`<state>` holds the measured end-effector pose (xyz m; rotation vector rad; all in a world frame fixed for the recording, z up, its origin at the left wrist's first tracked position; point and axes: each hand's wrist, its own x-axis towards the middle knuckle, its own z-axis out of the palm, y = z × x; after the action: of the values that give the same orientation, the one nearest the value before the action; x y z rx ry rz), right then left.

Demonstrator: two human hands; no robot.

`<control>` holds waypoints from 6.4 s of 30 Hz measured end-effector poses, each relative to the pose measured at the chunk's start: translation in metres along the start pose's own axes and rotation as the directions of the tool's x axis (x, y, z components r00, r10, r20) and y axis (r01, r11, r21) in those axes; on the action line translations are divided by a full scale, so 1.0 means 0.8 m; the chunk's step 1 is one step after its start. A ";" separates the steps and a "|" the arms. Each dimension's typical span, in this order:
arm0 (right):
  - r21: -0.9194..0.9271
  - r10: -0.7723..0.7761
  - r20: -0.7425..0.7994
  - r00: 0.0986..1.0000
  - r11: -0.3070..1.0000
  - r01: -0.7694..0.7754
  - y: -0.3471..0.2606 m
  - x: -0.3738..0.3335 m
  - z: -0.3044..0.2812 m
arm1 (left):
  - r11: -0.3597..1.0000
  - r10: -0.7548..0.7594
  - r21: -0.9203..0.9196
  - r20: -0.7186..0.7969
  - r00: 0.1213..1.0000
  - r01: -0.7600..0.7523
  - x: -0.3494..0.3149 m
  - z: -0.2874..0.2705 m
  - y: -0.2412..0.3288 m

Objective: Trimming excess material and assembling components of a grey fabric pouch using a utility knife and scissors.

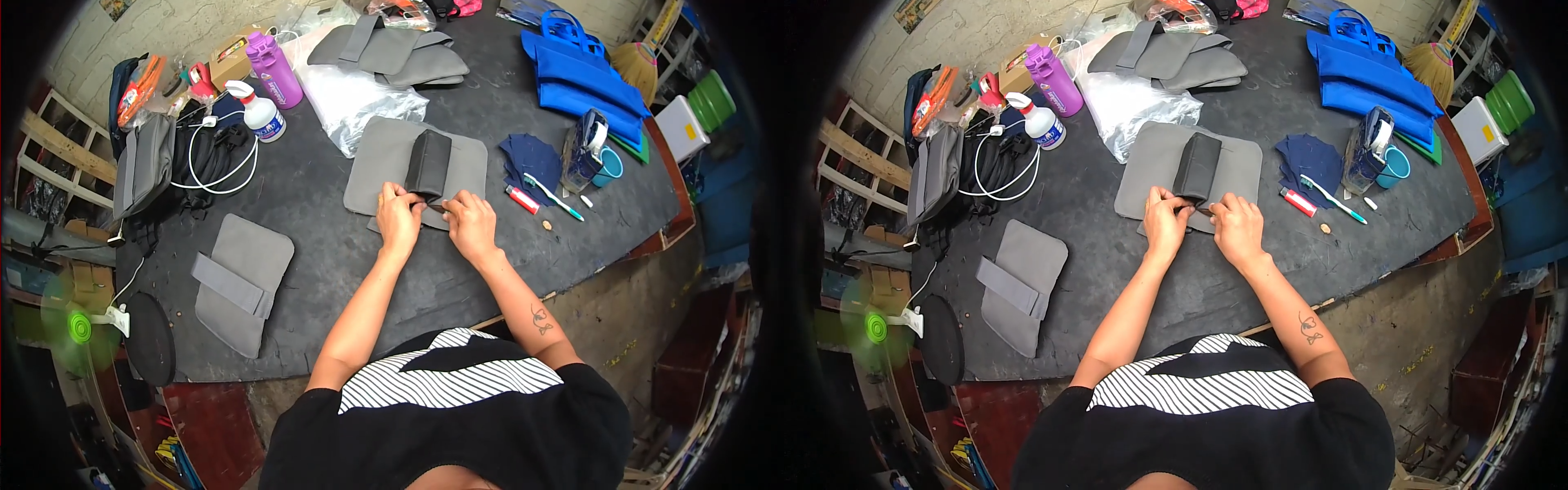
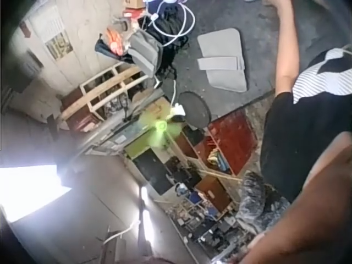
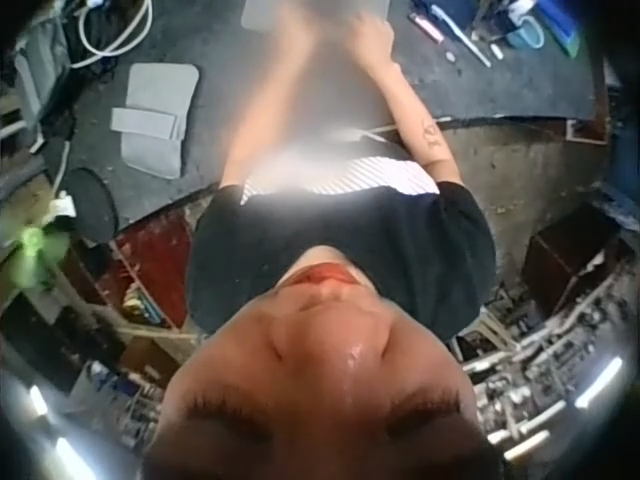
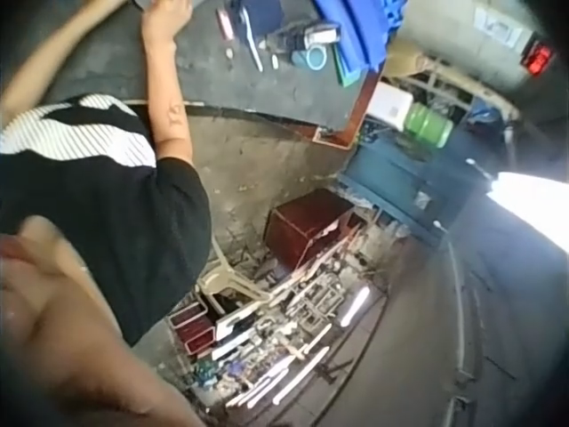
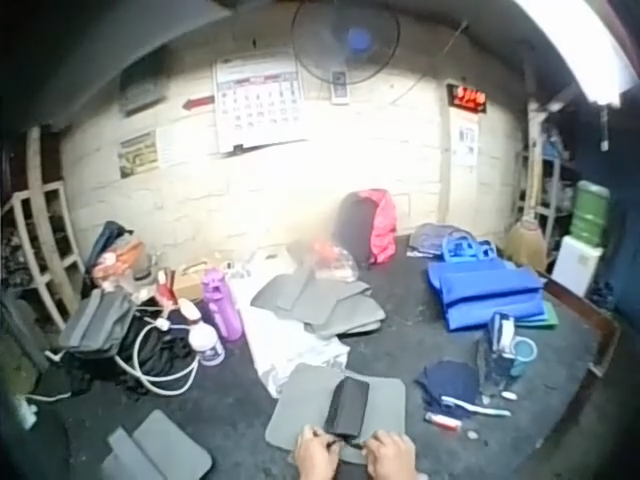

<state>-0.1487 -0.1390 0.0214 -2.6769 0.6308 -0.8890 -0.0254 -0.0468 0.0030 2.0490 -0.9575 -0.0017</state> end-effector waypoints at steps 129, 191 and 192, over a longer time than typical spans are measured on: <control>0.164 0.104 -0.024 0.994 0.982 -0.099 -0.016 0.001 0.027 | 0.980 0.124 -0.124 -0.244 0.962 -0.158 -0.016 -0.014 -0.022; 0.553 0.357 -0.182 0.916 0.807 -0.205 -0.087 0.094 -0.029 | -0.042 -0.257 -0.998 0.063 0.964 0.054 0.070 -0.037 0.093; 0.558 0.348 -0.175 0.921 0.806 -0.198 -0.089 0.094 -0.033 | -0.062 -0.267 -0.997 0.059 0.962 0.044 0.069 -0.039 0.095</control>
<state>-0.0875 -0.1147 0.1060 -1.9269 0.6875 -1.1539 -0.0236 -0.0858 0.0941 0.6084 -0.2756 -0.5395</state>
